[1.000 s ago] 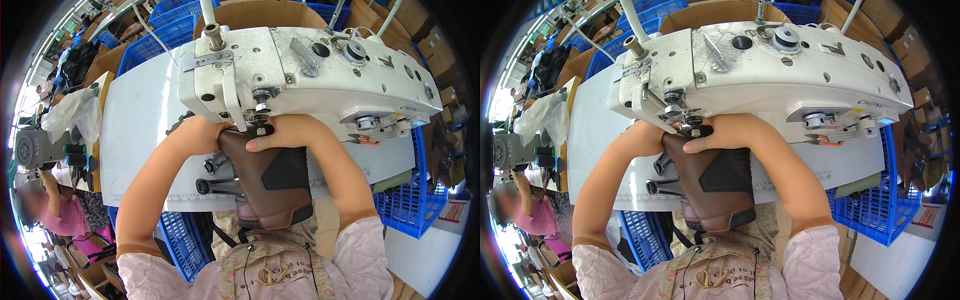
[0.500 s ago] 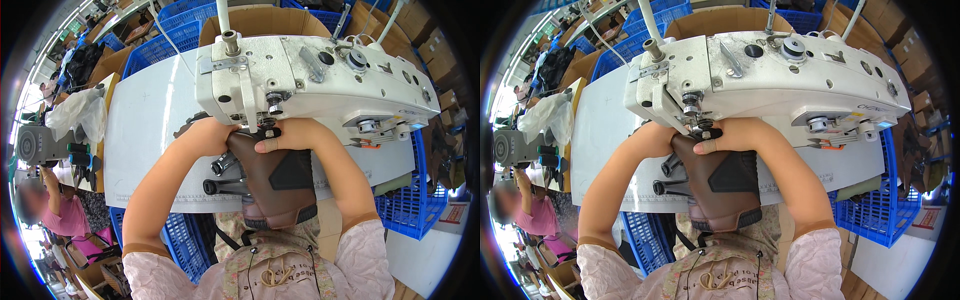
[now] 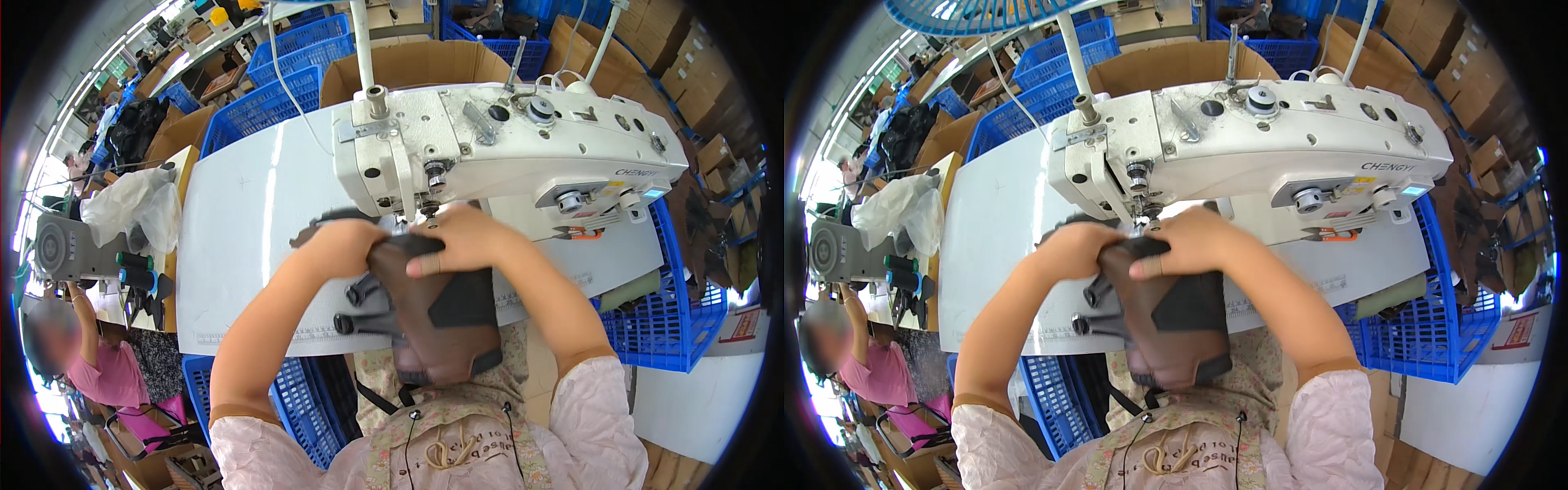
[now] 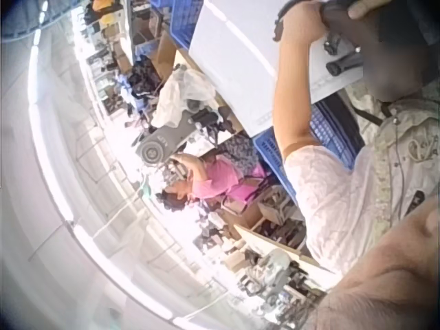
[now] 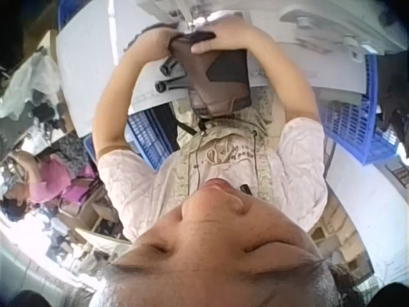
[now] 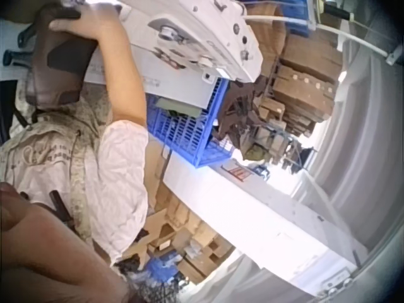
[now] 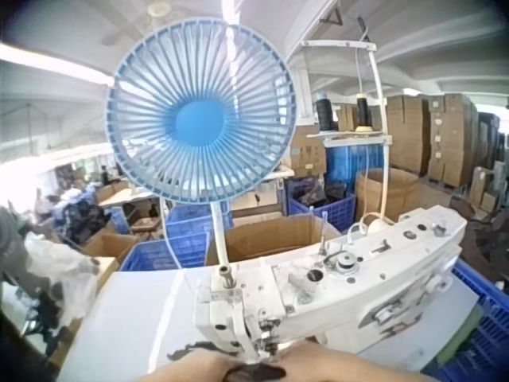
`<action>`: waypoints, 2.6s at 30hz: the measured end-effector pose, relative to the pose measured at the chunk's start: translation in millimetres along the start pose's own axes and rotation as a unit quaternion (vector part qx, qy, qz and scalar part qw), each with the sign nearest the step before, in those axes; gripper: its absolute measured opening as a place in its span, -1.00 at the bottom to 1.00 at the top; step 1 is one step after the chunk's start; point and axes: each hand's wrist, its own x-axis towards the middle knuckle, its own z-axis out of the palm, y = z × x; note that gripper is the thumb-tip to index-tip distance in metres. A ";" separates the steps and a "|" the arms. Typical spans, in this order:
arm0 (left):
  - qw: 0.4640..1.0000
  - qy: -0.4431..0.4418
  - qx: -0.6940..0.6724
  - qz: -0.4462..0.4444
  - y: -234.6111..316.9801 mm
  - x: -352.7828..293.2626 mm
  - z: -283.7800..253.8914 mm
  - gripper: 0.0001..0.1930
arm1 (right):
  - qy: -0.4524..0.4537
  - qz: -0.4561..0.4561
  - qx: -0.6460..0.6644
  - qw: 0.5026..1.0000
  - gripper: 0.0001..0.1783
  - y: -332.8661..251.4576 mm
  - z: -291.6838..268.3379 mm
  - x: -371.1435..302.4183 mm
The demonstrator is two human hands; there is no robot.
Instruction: The person sews shoe uppers using a sewing machine and trims the threads with snips, placing completed shoe uppers into a crate.
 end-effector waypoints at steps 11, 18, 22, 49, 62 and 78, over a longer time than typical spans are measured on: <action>0.946 0.223 0.218 0.086 68.7 -97.1 49.2 -0.42 | 0.275 -0.156 -0.170 0.933 0.06 -59.2 72.8 -94.8; 0.928 0.260 0.256 0.075 67.9 -128.0 71.0 -0.45 | 0.613 -0.129 0.114 0.771 -0.96 2.2 89.5 -130.0; 0.925 0.263 0.248 0.118 80.5 -131.0 68.7 -0.48 | 0.581 0.168 -0.103 0.790 -0.77 142.9 115.5 -133.7; 0.877 0.319 0.305 0.190 112.9 -143.3 62.0 -0.56 | 0.460 0.098 0.262 0.842 -0.69 86.7 92.5 -141.3; 0.864 0.323 0.330 0.201 130.9 -155.7 57.2 -0.57 | 0.405 -0.267 -0.034 0.874 -0.65 -24.9 28.9 -127.1; 0.903 0.292 0.298 0.106 107.4 -170.7 52.2 -0.51 | 0.440 -0.139 0.087 0.883 -0.67 -3.5 30.1 -100.5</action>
